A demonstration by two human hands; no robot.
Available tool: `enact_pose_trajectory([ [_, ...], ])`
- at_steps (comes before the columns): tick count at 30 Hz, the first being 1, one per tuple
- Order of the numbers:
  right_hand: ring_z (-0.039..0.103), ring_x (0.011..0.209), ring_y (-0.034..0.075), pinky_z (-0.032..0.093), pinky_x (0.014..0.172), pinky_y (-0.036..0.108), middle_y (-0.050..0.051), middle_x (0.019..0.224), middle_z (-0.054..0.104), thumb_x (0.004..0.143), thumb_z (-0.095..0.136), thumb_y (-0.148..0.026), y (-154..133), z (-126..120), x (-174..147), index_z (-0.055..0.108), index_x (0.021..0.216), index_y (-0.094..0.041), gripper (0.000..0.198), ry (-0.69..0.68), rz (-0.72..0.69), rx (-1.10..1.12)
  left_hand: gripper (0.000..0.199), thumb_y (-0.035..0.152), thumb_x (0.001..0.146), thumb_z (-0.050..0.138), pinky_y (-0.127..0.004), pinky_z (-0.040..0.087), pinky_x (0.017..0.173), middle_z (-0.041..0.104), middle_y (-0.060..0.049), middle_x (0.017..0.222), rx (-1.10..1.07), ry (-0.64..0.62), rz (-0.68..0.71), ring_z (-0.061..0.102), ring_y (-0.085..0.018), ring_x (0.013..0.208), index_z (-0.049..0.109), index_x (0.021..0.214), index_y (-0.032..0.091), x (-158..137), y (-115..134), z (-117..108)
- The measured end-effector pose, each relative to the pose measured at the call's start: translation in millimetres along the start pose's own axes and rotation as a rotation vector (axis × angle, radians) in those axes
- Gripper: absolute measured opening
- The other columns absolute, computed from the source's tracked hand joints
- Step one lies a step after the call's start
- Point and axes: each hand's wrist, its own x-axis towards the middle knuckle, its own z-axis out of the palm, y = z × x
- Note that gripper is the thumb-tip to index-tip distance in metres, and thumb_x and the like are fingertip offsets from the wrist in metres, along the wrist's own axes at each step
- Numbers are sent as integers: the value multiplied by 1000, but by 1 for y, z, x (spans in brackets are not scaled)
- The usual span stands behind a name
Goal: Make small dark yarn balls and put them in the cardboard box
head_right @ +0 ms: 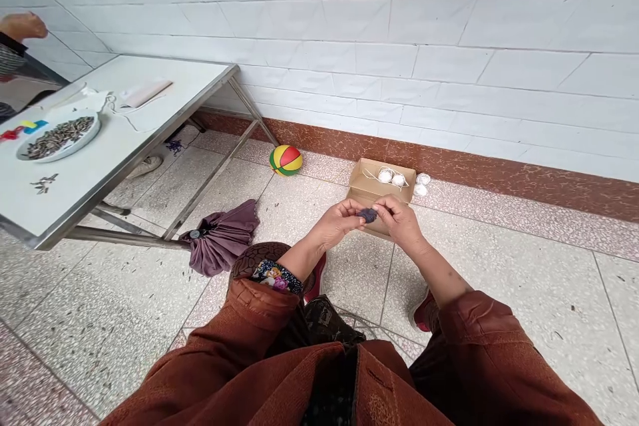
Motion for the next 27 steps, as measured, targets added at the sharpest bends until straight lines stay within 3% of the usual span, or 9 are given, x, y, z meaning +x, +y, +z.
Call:
enact_pose_trajectory([
  [3, 57, 65, 18, 47, 64, 31, 1, 73, 62, 100, 49, -41, 2, 14, -7, 60, 85, -23, 27, -64, 40, 25, 44, 26, 60, 91, -28, 49, 77, 71, -3, 93, -183, 24, 26, 64, -10, 77, 63, 93, 15, -5, 3, -2],
  [6, 62, 76, 20, 50, 73, 33, 3, 80, 67, 100, 50, -39, 0, 26, -17, 62, 87, -22, 24, -128, -21, -39, 43, 27, 62, 90, -28, 49, 80, 71, -2, 89, -220, 92, 113, 65, -11, 77, 63, 93, 16, -5, 1, -6],
  [11, 67, 91, 24, 52, 83, 37, 6, 96, 72, 100, 52, -33, -14, 23, -28, 67, 96, -24, 19, -220, -221, -99, 41, 21, 58, 89, -27, 45, 79, 68, 1, 82, 105, 288, 213, 60, -9, 74, 62, 88, 15, 2, -14, -16],
  [13, 68, 89, 24, 53, 82, 37, 6, 94, 73, 99, 53, -34, -16, 14, -26, 69, 95, -24, 19, -179, -237, -94, 43, 19, 54, 91, -27, 43, 75, 65, 4, 75, 222, 231, 156, 56, -8, 68, 60, 83, 15, 2, -22, -16],
  [15, 67, 84, 23, 53, 78, 36, 6, 87, 72, 98, 55, -35, -15, 4, -21, 70, 91, -24, 20, -107, -209, -94, 44, 20, 54, 92, -27, 42, 75, 64, 3, 75, 249, 74, 121, 56, -8, 69, 59, 83, 15, -4, -28, -13],
  [17, 66, 80, 23, 53, 76, 36, 5, 83, 70, 97, 57, -37, -10, -3, -16, 70, 87, -23, 21, -33, -170, -88, 44, 24, 57, 93, -29, 44, 80, 67, 1, 82, 205, -75, 118, 60, -10, 75, 61, 87, 14, -12, -31, -7],
  [19, 65, 78, 22, 52, 76, 36, 5, 82, 70, 96, 56, -39, -4, -4, -16, 69, 85, -23, 23, 6, -143, -72, 45, 28, 61, 92, -30, 45, 83, 68, -1, 88, 117, -114, 139, 62, -11, 80, 62, 92, 15, -20, -30, -1],
  [23, 64, 77, 22, 52, 73, 34, 5, 80, 69, 96, 52, -35, 1, 10, -32, 67, 84, -22, 23, -47, -159, -69, 47, 31, 62, 91, -29, 47, 82, 68, -1, 91, -12, 7, 228, 62, -12, 82, 61, 95, 17, -24, -25, 4],
  [27, 65, 83, 23, 52, 77, 35, 6, 86, 70, 96, 54, -32, -2, 17, -48, 70, 90, -23, 19, -109, -231, -86, 47, 29, 60, 90, -27, 45, 81, 68, 0, 87, 103, 160, 290, 61, -10, 79, 58, 92, 17, -17, -26, 4],
])
